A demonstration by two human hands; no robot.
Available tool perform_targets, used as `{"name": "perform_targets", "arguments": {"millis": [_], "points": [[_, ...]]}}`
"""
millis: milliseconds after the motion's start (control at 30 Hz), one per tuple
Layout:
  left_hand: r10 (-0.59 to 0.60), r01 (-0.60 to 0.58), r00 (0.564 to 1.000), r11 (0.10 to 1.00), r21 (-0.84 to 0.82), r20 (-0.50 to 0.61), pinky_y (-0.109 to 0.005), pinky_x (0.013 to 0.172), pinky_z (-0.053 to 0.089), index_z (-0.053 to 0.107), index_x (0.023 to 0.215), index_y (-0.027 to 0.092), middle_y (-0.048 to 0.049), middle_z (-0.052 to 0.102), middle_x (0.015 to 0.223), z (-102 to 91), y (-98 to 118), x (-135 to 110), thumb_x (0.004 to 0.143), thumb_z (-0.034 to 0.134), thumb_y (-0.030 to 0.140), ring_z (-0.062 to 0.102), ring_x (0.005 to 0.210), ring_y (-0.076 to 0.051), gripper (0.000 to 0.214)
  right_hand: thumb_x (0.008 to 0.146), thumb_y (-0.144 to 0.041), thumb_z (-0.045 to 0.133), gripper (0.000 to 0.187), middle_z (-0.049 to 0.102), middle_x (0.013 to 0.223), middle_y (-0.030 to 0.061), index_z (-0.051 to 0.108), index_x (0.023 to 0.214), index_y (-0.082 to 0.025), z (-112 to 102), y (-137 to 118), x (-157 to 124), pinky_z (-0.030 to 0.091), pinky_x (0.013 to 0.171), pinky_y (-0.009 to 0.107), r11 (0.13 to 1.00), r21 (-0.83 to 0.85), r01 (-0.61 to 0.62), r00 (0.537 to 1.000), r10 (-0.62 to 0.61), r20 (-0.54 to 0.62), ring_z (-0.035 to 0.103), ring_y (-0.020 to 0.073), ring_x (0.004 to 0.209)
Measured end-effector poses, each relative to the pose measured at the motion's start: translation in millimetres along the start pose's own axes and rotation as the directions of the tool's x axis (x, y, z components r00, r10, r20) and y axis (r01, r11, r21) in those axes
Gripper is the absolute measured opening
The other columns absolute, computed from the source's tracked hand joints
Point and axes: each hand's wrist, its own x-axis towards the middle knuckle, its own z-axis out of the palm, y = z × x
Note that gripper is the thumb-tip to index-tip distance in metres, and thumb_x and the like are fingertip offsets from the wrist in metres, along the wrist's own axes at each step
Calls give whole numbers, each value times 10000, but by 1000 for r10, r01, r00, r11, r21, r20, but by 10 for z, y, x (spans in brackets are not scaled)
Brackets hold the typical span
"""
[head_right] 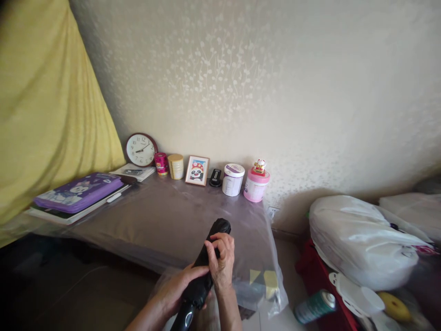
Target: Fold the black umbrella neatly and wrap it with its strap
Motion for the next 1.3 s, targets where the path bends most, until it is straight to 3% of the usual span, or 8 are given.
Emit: {"name": "perform_targets", "arguments": {"millis": [167,300,400,533,600,933,1167,1300], "points": [[22,-22,1000,1000,-15,-3,-253,444,455,572,935,212,18,603,640,-107,-27,41,701,648,417,602,541,-163,320,783,-369,607,241,568,636,-7,568,615,-200,-75,56,0,401,623,260,986,9,-168,985,168,35,491,128,595],[54,-54,998,998,34,-20,-263,460,482,550,1010,189,5,596,669,-204,-31,81,712,636,437,622,595,-179,396,768,-458,600,355,493,498,-39,534,555,-182,-125,38,-13,369,489,224,864,235,-446,893,408,191,421,91,453],[74,-73,997,995,66,-9,-258,450,478,525,1071,174,-1,589,671,-238,-11,100,722,617,446,618,588,-176,452,723,-495,634,336,580,588,-11,616,634,-172,-188,-38,-15,456,548,243,708,424,-565,825,470,314,530,119,523],[105,-100,994,988,117,-40,-244,439,454,509,1108,177,9,582,648,-248,41,93,727,604,427,603,562,-165,466,666,-417,722,390,682,931,72,678,981,-192,-280,-110,-15,472,845,348,595,509,-622,780,414,469,630,221,892],[114,-104,992,984,145,-61,-233,442,437,519,1104,181,18,577,634,-241,70,73,716,617,420,595,551,-157,466,660,-361,738,414,685,965,77,663,1037,-209,-290,-96,-20,441,899,367,596,499,-629,770,390,505,616,235,968],[267,-236,962,924,303,-64,-226,605,408,587,1041,146,5,638,760,-141,215,23,659,661,270,580,693,-143,408,753,-359,642,164,612,656,0,687,795,-206,-321,-98,-67,457,729,273,693,432,-577,806,399,436,575,158,677],[443,-399,896,823,404,-16,-257,774,420,550,1075,161,-12,654,946,-130,164,165,639,634,182,578,901,-188,444,773,-376,602,170,640,900,44,697,780,-236,-311,-194,-40,477,677,275,789,395,-472,846,279,454,583,174,747],[469,-423,883,776,469,20,-249,756,422,537,1103,188,-2,649,948,-200,90,190,656,563,134,583,888,-182,450,801,-377,563,194,668,947,54,708,808,-248,-278,-131,-47,464,807,311,879,293,-377,851,203,485,590,211,906]]}}
